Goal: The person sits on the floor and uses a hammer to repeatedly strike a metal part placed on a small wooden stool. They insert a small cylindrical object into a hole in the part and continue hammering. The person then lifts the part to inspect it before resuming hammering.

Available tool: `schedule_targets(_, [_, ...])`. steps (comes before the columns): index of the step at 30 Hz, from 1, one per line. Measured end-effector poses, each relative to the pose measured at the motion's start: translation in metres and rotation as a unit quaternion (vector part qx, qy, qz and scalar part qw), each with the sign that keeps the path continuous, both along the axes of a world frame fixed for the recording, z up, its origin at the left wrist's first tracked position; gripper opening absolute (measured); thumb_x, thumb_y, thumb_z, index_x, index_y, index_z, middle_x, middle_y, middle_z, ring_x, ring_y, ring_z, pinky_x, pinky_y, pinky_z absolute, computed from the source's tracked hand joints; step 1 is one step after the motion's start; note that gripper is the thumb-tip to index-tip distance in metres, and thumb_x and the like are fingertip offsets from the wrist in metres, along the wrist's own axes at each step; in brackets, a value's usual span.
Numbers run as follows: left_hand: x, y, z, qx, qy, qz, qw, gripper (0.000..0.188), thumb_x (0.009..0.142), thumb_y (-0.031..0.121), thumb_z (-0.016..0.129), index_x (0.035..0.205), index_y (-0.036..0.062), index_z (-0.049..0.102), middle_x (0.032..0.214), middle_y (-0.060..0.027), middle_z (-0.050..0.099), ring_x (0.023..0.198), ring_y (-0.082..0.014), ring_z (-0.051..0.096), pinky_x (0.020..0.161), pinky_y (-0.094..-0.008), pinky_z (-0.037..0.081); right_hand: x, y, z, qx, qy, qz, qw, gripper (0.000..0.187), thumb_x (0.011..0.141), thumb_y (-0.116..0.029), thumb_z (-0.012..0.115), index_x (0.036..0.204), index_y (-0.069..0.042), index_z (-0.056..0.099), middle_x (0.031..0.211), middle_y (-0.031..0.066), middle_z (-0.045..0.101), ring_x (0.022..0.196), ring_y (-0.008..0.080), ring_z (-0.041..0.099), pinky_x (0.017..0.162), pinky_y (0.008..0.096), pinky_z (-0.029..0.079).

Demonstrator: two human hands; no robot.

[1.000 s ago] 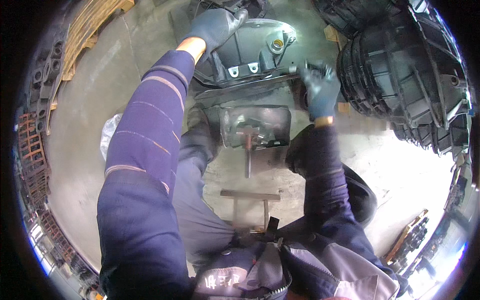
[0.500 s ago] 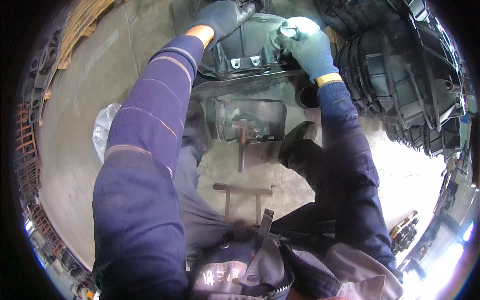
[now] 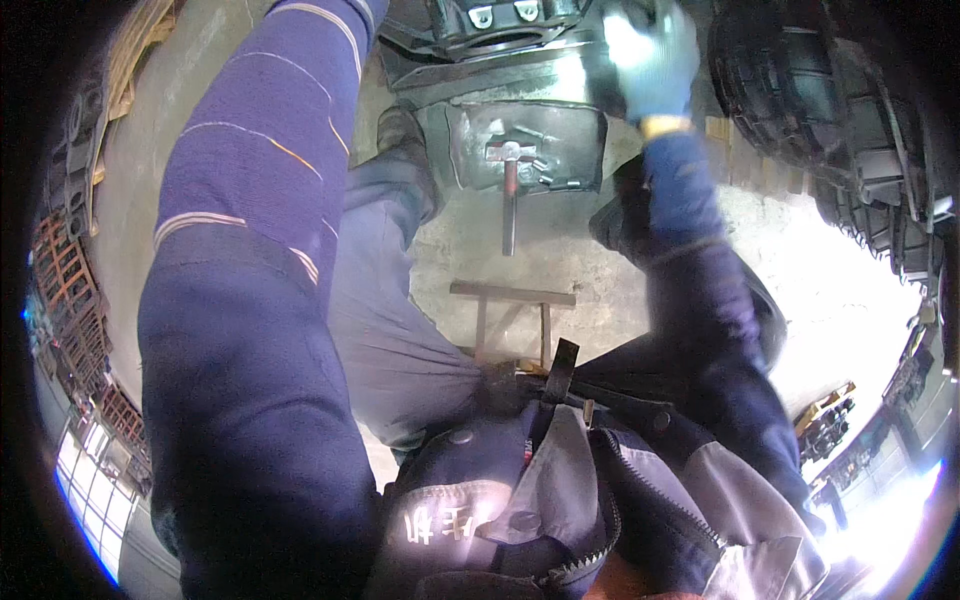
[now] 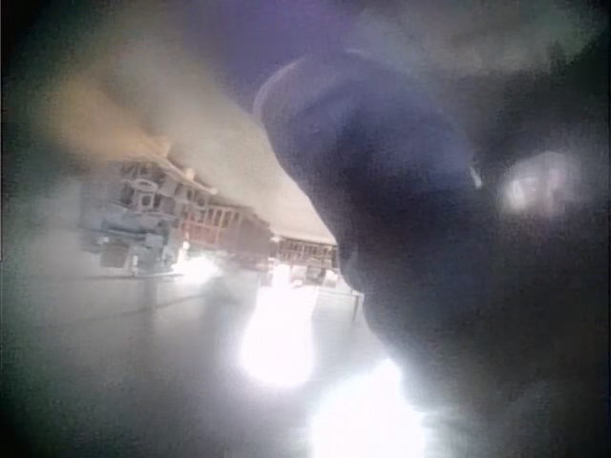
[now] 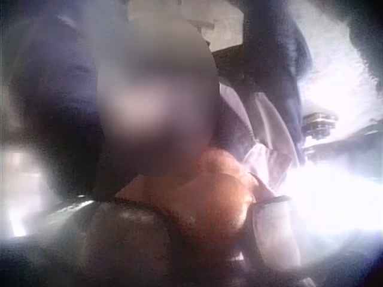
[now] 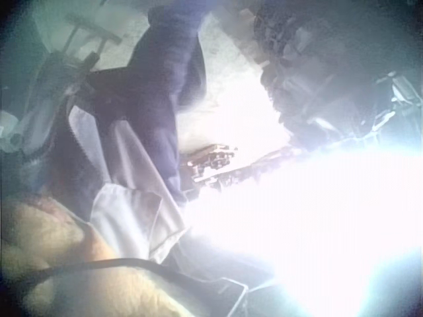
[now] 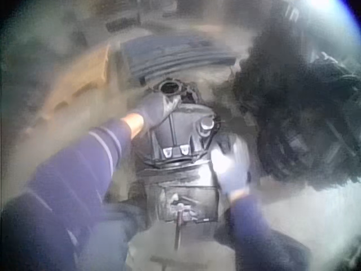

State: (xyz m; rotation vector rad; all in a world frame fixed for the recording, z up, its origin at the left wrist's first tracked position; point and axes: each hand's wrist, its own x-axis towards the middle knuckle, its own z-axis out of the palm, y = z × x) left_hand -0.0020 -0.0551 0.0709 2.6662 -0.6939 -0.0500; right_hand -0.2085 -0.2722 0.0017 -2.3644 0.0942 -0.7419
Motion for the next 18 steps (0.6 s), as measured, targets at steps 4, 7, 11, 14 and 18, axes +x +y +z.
schedule_targets(4, [-0.003,0.006,-0.003,-0.011,0.002,0.002,1.0,0.07,0.103,0.06,0.04,0.1,0.0001,0.076,0.097,-0.0286,0.071,0.095,-0.0466,0.069,0.087,-0.0523,0.051,-0.154,0.067,-0.128,0.103,0.393,-0.042,0.913,0.05,0.098,-0.053,0.061,0.099,-0.004,0.069,0.097,0.0239,0.071,0.094,0.0427,0.068,0.084,0.0511,0.053])
schedule_targets(7, [-0.001,0.009,-0.003,-0.009,0.008,0.001,1.0,0.072,0.103,0.063,0.039,0.1,0.001,0.076,0.098,-0.0288,0.071,0.096,-0.047,0.068,0.088,-0.0524,0.05,-0.255,0.123,-0.228,0.067,0.561,0.033,0.824,0.038,0.1,-0.039,0.059,0.11,-0.004,0.071,0.098,0.0192,0.071,0.098,0.0331,0.066,0.089,0.0454,0.051])
schedule_targets(11, [0.006,0.009,-0.004,0.005,0.012,0.001,1.0,0.075,0.102,0.066,0.036,0.1,0.0021,0.077,0.098,-0.0291,0.07,0.097,-0.0477,0.067,0.088,-0.0526,0.05,-0.272,0.165,-0.285,0.389,0.592,0.02,0.706,0.035,0.098,-0.035,0.067,0.116,-0.005,0.072,0.083,0.0102,0.071,0.083,0.0244,0.068,0.078,0.0395,0.055])
schedule_targets(14, [0.01,0.005,-0.006,0.028,0.024,-0.006,0.999,0.078,0.102,0.069,0.035,0.1,0.003,0.077,0.099,-0.0293,0.07,0.098,-0.0481,0.067,0.089,-0.0527,0.05,-0.233,0.17,-0.27,0.644,0.47,-0.033,0.603,0.022,0.098,-0.032,0.068,0.098,-0.01,0.069,0.068,0.0022,0.061,0.056,0.0211,0.059,0.054,0.0391,0.048])
schedule_targets(18, [0.009,0.002,-0.007,0.032,0.045,-0.005,0.998,0.077,0.101,0.069,0.035,0.102,0.004,0.076,0.1,-0.029,0.07,0.098,-0.049,0.066,0.089,-0.0531,0.049,-0.203,0.141,-0.232,0.792,0.491,-0.029,0.363,0.028,0.1,-0.036,0.062,0.081,-0.015,0.059,0.059,-0.0008,0.051,0.043,0.0189,0.048,0.04,0.0382,0.037])
